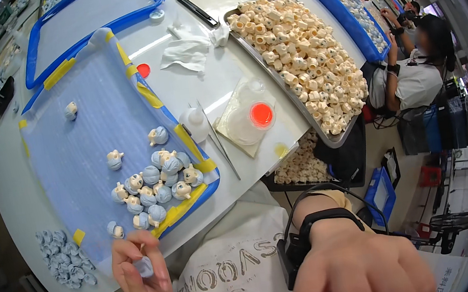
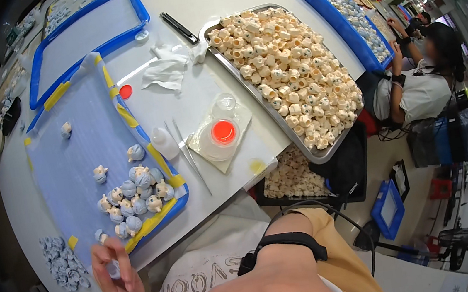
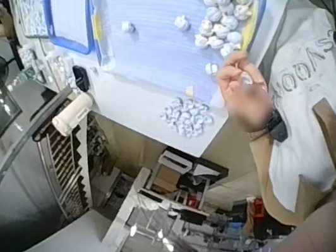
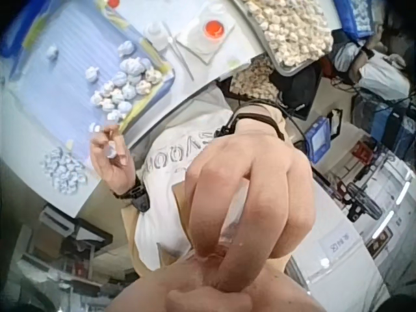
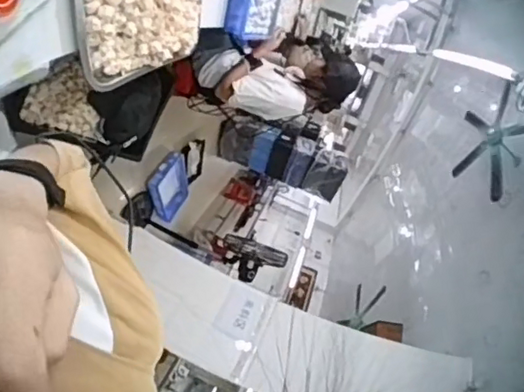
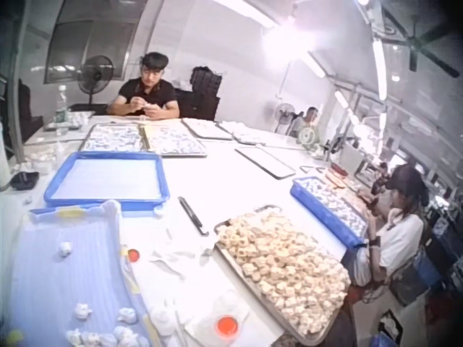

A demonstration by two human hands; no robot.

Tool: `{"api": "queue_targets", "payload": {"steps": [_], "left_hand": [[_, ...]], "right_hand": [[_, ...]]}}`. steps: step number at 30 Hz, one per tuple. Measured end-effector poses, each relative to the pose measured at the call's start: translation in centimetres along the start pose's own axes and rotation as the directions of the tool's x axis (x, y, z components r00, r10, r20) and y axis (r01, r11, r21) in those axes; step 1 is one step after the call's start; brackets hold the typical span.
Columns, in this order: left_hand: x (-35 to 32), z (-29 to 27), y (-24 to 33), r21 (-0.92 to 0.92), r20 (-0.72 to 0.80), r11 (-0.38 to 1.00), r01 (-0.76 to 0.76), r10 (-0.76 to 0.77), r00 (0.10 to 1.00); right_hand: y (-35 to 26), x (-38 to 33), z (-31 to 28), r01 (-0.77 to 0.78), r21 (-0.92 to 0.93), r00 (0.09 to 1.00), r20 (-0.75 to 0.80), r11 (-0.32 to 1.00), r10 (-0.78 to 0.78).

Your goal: The person assembles small, two-part figurines by picking up a light blue base and a beige top, applying a small amount of liquid adhesive from a bottle, and pressing the parts together. The completed figures are placed onto a blue tray. The process is repeated continuously in a workshop setting.

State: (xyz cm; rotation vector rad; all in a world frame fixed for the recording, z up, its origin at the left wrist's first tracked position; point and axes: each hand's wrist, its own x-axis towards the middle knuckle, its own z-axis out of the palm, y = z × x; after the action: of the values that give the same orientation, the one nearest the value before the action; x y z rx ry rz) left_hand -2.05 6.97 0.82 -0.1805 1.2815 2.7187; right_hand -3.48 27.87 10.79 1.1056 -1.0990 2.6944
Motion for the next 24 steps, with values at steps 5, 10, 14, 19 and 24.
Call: {"api": "queue_targets", "payload": {"steps": [5, 10, 14, 19, 24], "left_hand": [[-0.3, -1.5, -1.0, -0.138, -0.173, 0.983, -0.121, 0.097, 0.98], [0.6, 0.6, -0.4, -0.202, -0.398, 0.953, -0.227, 0.132, 0.908], [0.2, -0.5, -0.2, -0.213, 0.099, 0.975, 0.063, -0.043, 0.994], [0.5, -0.4, -0.1, -0.039, 0.337, 0.987, 0.156, -0.133, 0.932], [0.8, 0.0, -0.1, 0.097, 0.307, 0.986, 0.139, -0.162, 0.938]], "right_hand": [[-0.4, -0.4, -2.5, 0.128, -0.06, 0.971, 0.211, 0.99, -0.113], [-6.2, -1.3, -10.0, -0.227, -0.944, 0.941, -0.276, 0.238, -0.197], [-9.4, -2.7, -18.3, -0.389, -0.604, 0.792, -0.605, -0.695, 0.084], [-8.3, -3.6, -21.1, -0.391, -0.493, 0.766, -0.643, -0.777, 0.023], [-8.5, -3.4, -21.3, -0.415, -0.539, 0.761, -0.647, -0.732, 0.045]]}}
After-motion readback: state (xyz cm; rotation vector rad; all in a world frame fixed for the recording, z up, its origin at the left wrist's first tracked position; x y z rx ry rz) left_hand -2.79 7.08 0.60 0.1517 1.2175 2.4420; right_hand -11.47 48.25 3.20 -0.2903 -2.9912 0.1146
